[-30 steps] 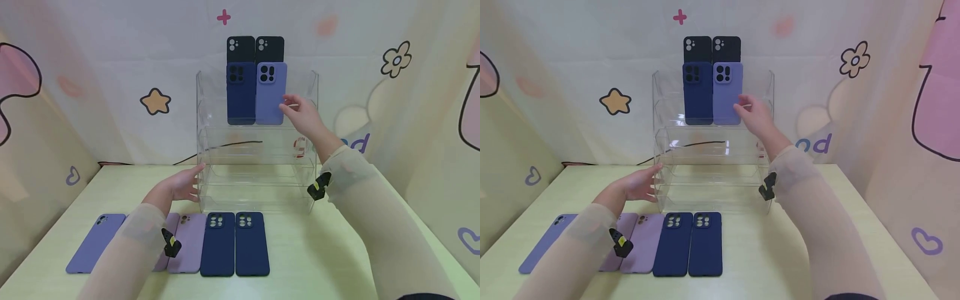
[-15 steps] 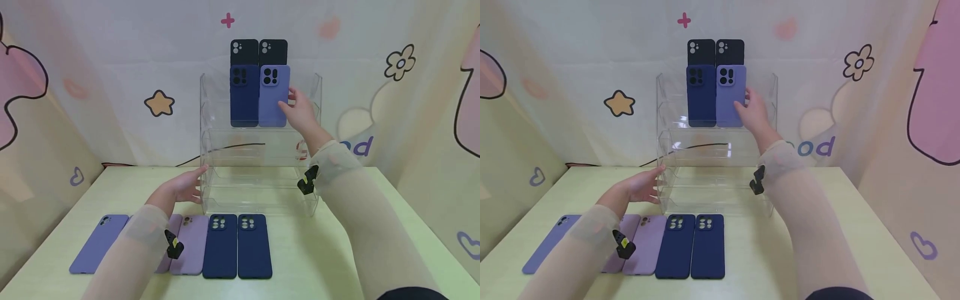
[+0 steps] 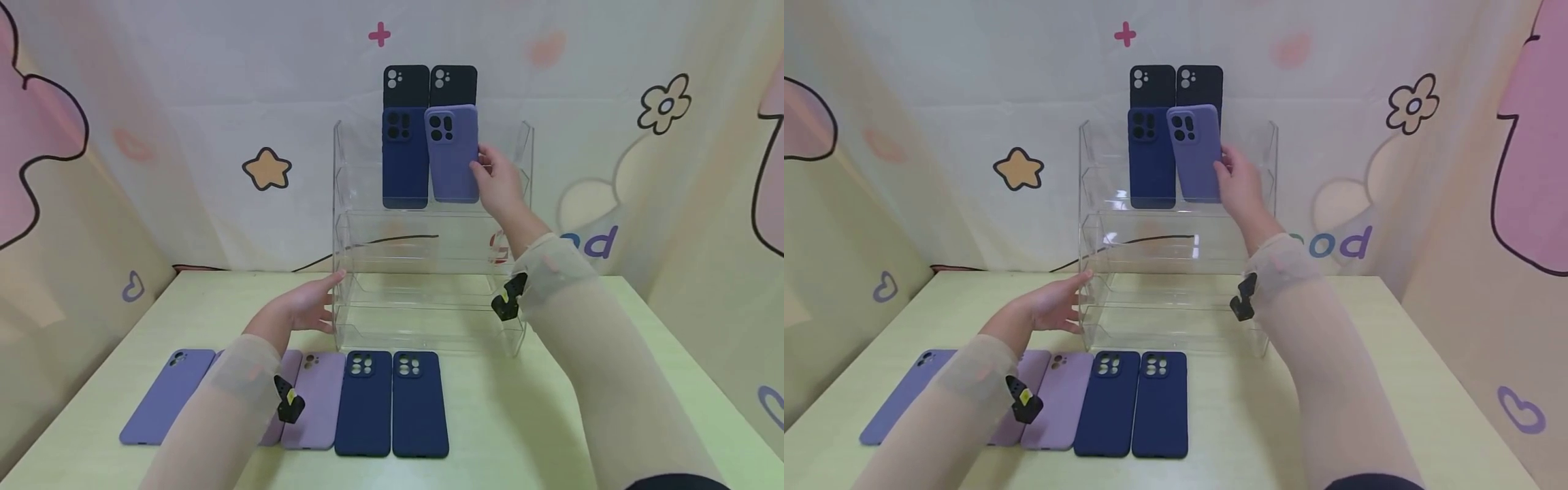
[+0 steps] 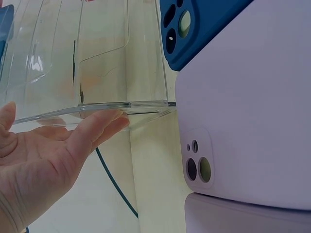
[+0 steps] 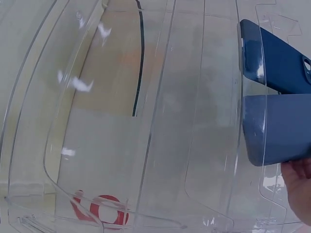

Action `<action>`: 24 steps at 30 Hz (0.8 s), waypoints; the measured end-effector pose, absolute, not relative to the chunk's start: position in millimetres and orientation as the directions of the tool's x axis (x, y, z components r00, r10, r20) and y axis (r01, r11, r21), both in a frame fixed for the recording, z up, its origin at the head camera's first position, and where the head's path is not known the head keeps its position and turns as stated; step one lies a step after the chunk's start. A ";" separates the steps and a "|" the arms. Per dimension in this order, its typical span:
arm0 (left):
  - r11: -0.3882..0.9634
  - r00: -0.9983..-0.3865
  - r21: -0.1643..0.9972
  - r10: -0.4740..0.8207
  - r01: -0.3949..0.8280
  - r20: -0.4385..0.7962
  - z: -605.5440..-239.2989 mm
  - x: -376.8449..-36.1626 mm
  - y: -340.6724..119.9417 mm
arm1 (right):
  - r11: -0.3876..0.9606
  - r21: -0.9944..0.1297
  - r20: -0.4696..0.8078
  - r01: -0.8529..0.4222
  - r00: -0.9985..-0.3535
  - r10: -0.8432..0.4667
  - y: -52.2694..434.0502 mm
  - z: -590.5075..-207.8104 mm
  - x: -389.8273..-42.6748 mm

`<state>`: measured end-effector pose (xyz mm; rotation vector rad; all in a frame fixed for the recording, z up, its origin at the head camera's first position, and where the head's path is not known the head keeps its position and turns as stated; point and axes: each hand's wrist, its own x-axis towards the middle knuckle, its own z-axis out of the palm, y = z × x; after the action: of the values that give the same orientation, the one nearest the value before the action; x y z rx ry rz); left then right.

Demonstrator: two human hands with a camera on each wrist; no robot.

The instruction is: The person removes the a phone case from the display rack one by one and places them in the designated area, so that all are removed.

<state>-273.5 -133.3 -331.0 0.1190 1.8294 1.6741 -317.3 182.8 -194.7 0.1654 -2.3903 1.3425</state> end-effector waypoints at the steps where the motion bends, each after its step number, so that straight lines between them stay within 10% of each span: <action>1: 0.182 -0.786 0.918 0.475 -0.351 -0.395 -331.5 -273.3 -133.2 | 0.528 -0.794 0.405 -0.302 -0.910 0.088 183.3 -194.6 -317.0; 24: 0.168 -0.784 0.916 0.476 -0.363 -0.398 -329.6 -275.3 -132.5 | 0.297 -0.885 0.388 -0.359 -0.921 0.041 197.6 -199.4 -279.9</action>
<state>-275.3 -132.5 -329.6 0.1071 1.8108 1.6873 -279.9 197.6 -199.4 0.2874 -2.2342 1.6584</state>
